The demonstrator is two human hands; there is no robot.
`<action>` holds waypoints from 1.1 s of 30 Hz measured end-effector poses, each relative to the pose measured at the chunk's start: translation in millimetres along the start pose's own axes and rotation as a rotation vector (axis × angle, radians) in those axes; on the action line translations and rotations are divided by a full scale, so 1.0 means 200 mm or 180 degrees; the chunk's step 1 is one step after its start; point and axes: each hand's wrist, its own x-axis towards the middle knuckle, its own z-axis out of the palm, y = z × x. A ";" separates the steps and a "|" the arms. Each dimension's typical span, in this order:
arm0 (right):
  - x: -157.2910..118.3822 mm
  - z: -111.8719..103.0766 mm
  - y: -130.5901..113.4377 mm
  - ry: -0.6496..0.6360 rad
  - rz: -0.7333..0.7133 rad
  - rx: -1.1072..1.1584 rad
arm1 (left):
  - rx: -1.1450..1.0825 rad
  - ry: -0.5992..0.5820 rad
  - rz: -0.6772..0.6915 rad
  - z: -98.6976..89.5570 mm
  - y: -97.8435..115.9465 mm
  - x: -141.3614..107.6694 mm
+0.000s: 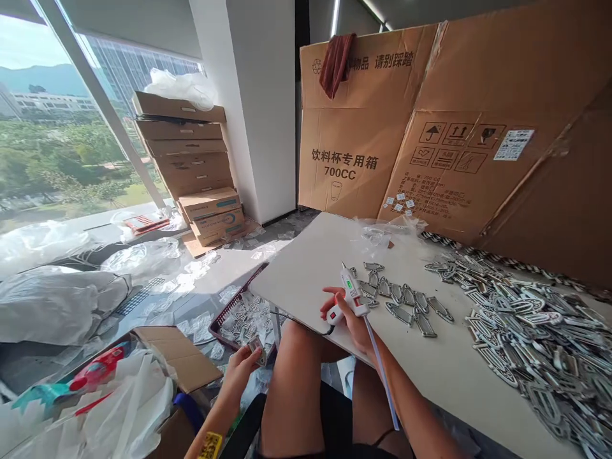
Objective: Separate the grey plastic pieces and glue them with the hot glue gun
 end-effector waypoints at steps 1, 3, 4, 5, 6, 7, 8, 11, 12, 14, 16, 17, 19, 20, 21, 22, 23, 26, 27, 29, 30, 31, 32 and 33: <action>0.00 0.00 0.00 0.0004 0.0047 -0.0016 | 0.0139 -0.0034 0.0038 0.01 -0.03 0.00; -0.02 0.00 0.00 0.0014 0.0127 -0.0066 | 0.0459 -0.0064 0.0161 0.03 -0.08 -0.03; -0.03 0.00 -0.01 0.0017 0.0163 -0.0098 | 0.0638 -0.0036 0.0243 0.05 -0.11 -0.05; -0.04 -0.01 -0.01 0.0031 0.0199 -0.0130 | 0.0834 0.0023 0.0341 0.07 -0.14 -0.08; -0.06 -0.02 -0.01 0.0047 0.0235 -0.0166 | 0.1042 0.0089 0.0449 0.10 -0.17 -0.12; -0.07 -0.03 -0.01 0.0072 0.0267 -0.0218 | 0.1247 0.0153 0.0576 0.13 -0.19 -0.15; -0.08 -0.04 -0.01 0.0163 0.0254 -0.0312 | 0.1460 0.0245 0.0714 0.16 -0.21 -0.19; -0.09 -0.09 -0.01 0.0154 0.0317 -0.0527 | 0.2091 0.0391 0.1123 0.26 -0.26 -0.25; -0.09 -0.11 -0.01 0.0153 0.0344 -0.0559 | 0.2282 0.0352 0.1245 0.29 -0.27 -0.26; -0.09 -0.14 -0.01 0.0217 0.0366 -0.0520 | 0.2626 0.0258 0.1466 0.33 -0.29 -0.26; -0.09 -0.15 -0.01 0.0313 0.0384 -0.0520 | 0.2915 0.0125 0.1701 0.35 -0.31 -0.26; -0.09 -0.15 -0.01 0.0362 0.0383 -0.0536 | 0.3037 0.0057 0.1815 0.36 -0.32 -0.27; -0.09 -0.15 -0.01 0.0443 0.0322 -0.0611 | 0.3234 -0.0064 0.2023 0.38 -0.34 -0.28; -0.09 -0.15 -0.02 0.0479 0.0266 -0.0658 | 0.3308 -0.0114 0.2110 0.39 -0.35 -0.29; -0.10 -0.14 -0.02 0.0511 0.0208 -0.0706 | 0.3368 -0.0160 0.2186 0.39 -0.36 -0.30; -0.10 -0.13 -0.02 0.0542 0.0159 -0.0752 | 0.3414 -0.0203 0.2248 0.40 -0.36 -0.31; -0.11 -0.13 -0.03 0.0574 0.0123 -0.0791 | 0.3449 -0.0245 0.2298 0.41 -0.37 -0.32; -0.11 -0.12 -0.03 0.0680 0.0107 -0.0858 | 0.3529 -0.0347 0.2367 0.42 -0.38 -0.33; -0.11 -0.12 -0.03 0.0701 0.0121 -0.0869 | 0.3560 -0.0360 0.2361 0.42 -0.38 -0.33; -0.11 -0.12 -0.03 0.0716 0.0137 -0.0878 | 0.3634 -0.0373 0.2336 0.42 -0.38 -0.33; -0.11 -0.12 -0.03 0.0713 0.0144 -0.0881 | 0.3674 -0.0379 0.2322 0.42 -0.38 -0.33; -0.11 -0.12 -0.03 0.0701 0.0149 -0.0880 | 0.3713 -0.0386 0.2309 0.41 -0.38 -0.33; -0.11 -0.12 -0.03 0.0689 0.0153 -0.0878 | 0.3750 -0.0396 0.2300 0.41 -0.38 -0.33; -0.12 -0.12 -0.03 0.0675 0.0163 -0.0868 | 0.3782 -0.0409 0.2293 0.41 -0.38 -0.33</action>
